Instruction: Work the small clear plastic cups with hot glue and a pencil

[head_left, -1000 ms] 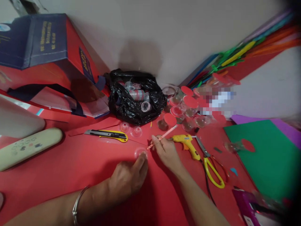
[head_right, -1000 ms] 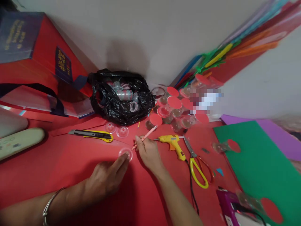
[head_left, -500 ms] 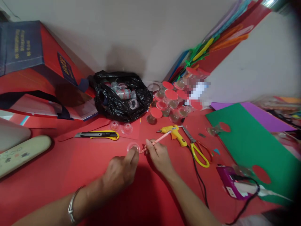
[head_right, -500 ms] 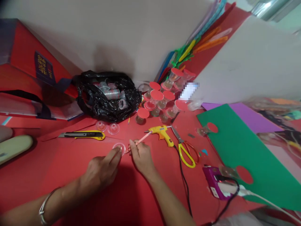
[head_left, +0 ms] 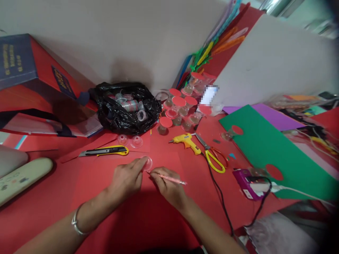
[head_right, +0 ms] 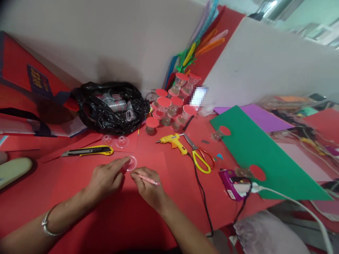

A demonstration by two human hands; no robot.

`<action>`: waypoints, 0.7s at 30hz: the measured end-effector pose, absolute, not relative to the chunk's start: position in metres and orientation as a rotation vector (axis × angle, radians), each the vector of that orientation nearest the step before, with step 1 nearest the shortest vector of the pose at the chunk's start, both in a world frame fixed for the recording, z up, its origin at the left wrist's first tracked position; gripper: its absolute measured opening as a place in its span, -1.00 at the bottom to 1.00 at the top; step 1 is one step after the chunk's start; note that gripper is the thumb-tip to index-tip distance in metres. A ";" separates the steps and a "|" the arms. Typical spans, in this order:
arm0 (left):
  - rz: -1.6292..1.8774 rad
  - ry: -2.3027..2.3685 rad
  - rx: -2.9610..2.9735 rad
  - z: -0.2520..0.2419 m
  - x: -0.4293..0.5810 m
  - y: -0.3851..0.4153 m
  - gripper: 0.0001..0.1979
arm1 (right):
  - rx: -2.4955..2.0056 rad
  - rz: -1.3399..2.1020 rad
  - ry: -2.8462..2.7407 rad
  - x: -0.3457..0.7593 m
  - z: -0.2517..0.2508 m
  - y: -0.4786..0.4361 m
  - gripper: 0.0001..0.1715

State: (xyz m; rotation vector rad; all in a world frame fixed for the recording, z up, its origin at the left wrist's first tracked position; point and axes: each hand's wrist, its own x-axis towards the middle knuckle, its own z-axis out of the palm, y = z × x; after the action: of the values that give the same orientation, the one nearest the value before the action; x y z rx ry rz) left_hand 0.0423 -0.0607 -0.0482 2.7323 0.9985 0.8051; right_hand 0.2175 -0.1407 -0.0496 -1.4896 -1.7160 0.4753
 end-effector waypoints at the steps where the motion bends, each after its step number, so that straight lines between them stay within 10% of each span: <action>1: 0.842 0.977 2.721 -0.048 0.042 -0.058 -0.54 | -1.455 0.458 -1.751 0.216 -0.050 -0.142 -0.66; 21: 0.824 0.750 2.599 -0.040 0.041 -0.051 -0.68 | -1.428 0.709 -1.464 0.199 -0.046 -0.146 -0.58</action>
State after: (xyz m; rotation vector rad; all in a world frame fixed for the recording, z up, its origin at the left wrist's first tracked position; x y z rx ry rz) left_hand 0.0408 -0.0511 -0.0405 2.5989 0.7497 0.8243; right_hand 0.1987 -0.1464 -0.0462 -1.4281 -1.4638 0.7094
